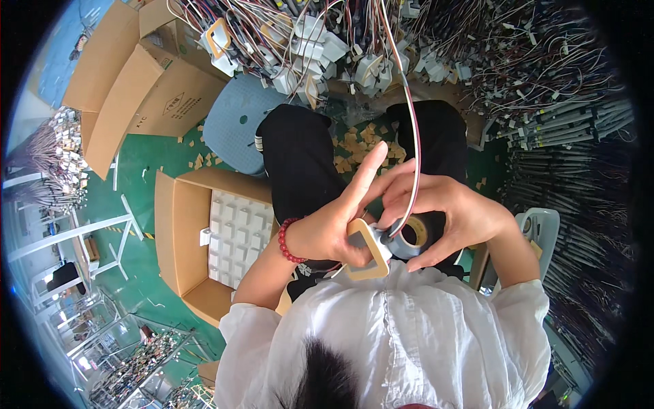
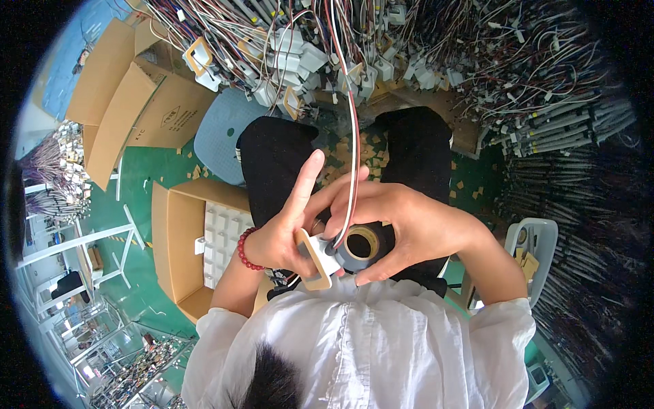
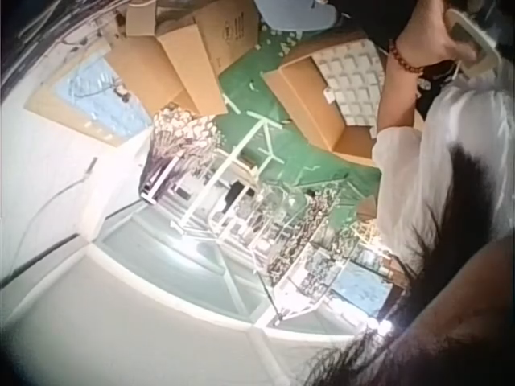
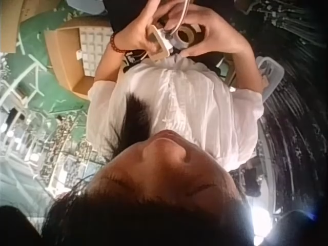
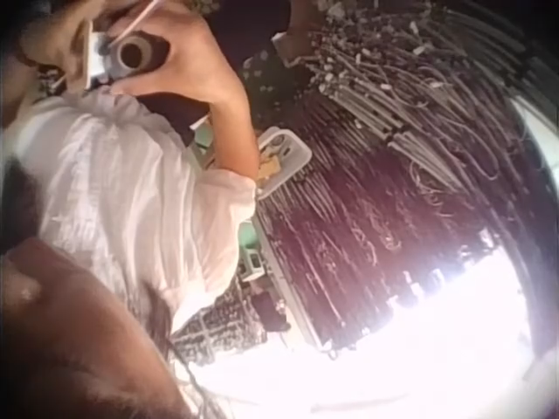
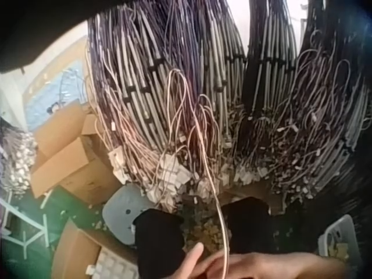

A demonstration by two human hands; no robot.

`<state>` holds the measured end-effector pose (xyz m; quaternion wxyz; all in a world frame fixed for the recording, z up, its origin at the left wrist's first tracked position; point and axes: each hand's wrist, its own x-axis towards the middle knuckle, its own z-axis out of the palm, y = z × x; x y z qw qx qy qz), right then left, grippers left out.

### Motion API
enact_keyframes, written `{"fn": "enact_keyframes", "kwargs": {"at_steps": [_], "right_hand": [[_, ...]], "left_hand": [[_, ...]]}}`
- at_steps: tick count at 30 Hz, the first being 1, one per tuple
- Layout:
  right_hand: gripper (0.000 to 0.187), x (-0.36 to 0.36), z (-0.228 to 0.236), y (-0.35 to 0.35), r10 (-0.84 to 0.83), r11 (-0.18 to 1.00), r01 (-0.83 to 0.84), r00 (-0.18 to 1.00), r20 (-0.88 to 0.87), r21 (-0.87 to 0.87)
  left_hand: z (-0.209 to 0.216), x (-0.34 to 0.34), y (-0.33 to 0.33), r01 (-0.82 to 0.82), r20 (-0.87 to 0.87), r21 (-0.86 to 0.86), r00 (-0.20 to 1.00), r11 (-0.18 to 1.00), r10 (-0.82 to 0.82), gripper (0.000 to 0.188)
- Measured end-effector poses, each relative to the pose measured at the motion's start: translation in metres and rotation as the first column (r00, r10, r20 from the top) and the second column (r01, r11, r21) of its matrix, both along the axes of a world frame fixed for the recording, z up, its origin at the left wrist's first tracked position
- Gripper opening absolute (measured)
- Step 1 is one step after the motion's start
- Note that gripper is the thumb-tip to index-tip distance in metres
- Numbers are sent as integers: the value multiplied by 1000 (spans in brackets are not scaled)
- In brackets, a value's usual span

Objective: Manually assembling and taping electronic cable components in a factory workspace.

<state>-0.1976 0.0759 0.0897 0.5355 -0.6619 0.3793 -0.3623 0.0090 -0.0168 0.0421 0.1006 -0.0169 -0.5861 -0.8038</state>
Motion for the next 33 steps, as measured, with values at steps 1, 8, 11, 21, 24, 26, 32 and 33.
{"fn": "enact_keyframes", "kwargs": {"at_steps": [1, 8, 11, 21, 24, 26, 32, 33], "right_hand": [[53, -1, 0, -1, 32, 999, -32, 999, 5, -16], [54, 3, -15, 4, 102, 973, -140, 974, 202, 185], [56, 5, -23, 6, 128, 946, -212, 939, 319, 244], [78, 4, -12, 9, -39, 980, 21, 995, 88, 197], [87, 7, -7, 12, -114, 955, 83, 989, 96, 286], [82, 8, -14, 19, -223, 888, 161, 970, 98, 431], [57, -1, 1, 10, -2, 997, 1, 1000, 18, 72], [59, -2, 2, 9, 34, 999, -34, 999, -1, -36]], "left_hand": [[-1, -1, -1, 22, 8, -20, 1000, 1000, -22, 135], [-3, 3, -3, 54, -5, 25, 999, 998, -54, 136], [-3, -1, -5, 92, -70, 8, 993, 996, -91, 135], [2, 15, 13, -299, 196, -239, 917, 924, 348, 67], [8, 23, 10, -245, 87, -625, 922, 741, 378, 42], [11, 25, 7, -241, 60, -580, 940, 778, 336, 39], [17, 29, 14, -321, 93, -294, 928, 900, 361, 20], [13, 31, 14, -317, 139, -215, 926, 924, 351, 17]]}}
